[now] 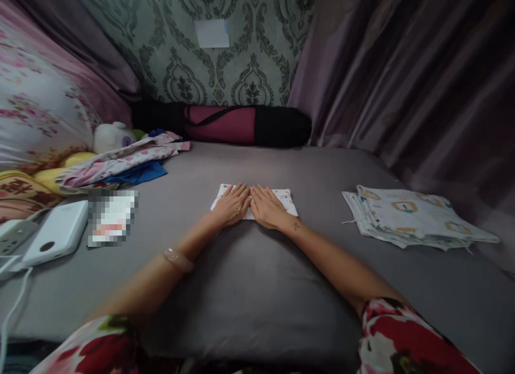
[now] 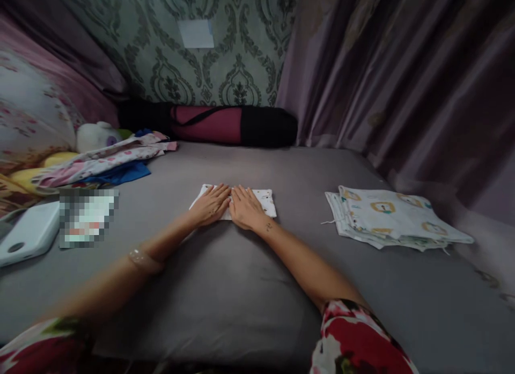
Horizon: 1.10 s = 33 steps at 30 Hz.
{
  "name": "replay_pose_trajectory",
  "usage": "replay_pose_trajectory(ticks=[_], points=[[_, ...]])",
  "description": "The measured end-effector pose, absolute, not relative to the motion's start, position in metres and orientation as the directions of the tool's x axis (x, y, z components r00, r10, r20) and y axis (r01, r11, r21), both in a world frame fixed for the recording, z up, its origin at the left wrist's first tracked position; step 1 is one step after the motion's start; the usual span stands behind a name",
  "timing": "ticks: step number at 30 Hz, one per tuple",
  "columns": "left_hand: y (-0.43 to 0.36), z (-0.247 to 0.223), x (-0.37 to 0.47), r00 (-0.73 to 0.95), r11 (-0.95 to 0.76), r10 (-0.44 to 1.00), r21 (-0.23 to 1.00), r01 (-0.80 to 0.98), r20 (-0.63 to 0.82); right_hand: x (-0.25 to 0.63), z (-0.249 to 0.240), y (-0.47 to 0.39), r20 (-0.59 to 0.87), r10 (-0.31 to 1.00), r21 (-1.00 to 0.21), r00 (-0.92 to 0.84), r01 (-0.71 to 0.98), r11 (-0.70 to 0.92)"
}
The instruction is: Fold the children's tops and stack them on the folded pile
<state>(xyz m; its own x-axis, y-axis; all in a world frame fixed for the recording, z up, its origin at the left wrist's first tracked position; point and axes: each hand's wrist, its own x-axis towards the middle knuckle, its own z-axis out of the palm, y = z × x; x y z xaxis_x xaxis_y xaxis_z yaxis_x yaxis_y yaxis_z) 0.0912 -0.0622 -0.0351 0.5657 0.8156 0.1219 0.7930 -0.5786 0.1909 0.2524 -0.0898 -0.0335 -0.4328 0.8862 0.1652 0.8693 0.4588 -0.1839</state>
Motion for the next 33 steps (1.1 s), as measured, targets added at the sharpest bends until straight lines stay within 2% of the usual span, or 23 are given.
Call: replay_pose_trajectory(ticks=[3,8,10,13,15,18,22,25,29,33], points=[[-0.058,-0.044,0.091,0.545,-0.547,0.836,0.156,0.822,0.062,0.253,-0.042,-0.084,0.138,0.893,-0.191,-0.429,0.873,0.449],[-0.055,-0.049,0.088,0.529,-0.531,0.848,0.075,0.844,0.045,0.258,-0.046,-0.083,0.125,0.896,-0.202,-0.426,0.873,0.443],[-0.052,-0.047,0.088,0.526,-0.525,0.850,0.078,0.847,0.014,0.258,-0.043,-0.082,0.110,0.899,-0.208,-0.424,0.874,0.438],[-0.049,-0.040,0.089,0.531,-0.523,0.845,0.114,0.845,-0.061,0.258,-0.035,-0.078,0.012,0.902,-0.242,-0.432,0.874,0.421],[-0.049,-0.036,0.088,0.518,-0.515,0.855,0.118,0.849,0.009,0.255,-0.031,-0.075,-0.004,0.902,-0.250,-0.432,0.874,0.417],[-0.053,-0.039,0.086,0.453,-0.472,0.876,0.104,0.875,0.165,0.248,-0.033,-0.074,0.091,0.892,-0.215,-0.442,0.866,0.451],[-0.055,-0.051,0.081,0.451,-0.461,0.886,0.089,0.883,0.108,0.238,-0.049,-0.077,0.177,0.873,-0.181,-0.455,0.857,0.483],[-0.052,-0.056,0.080,0.451,-0.461,0.885,0.079,0.884,0.116,0.236,-0.055,-0.077,0.204,0.873,-0.182,-0.444,0.859,0.479],[-0.051,-0.049,0.080,0.439,-0.446,0.894,0.097,0.890,0.089,0.242,-0.044,-0.075,0.117,0.881,-0.235,-0.459,0.849,0.474],[-0.057,-0.042,0.076,0.481,-0.498,0.862,0.091,0.863,0.160,0.260,-0.031,-0.078,0.096,0.897,-0.274,-0.432,0.855,0.441]])
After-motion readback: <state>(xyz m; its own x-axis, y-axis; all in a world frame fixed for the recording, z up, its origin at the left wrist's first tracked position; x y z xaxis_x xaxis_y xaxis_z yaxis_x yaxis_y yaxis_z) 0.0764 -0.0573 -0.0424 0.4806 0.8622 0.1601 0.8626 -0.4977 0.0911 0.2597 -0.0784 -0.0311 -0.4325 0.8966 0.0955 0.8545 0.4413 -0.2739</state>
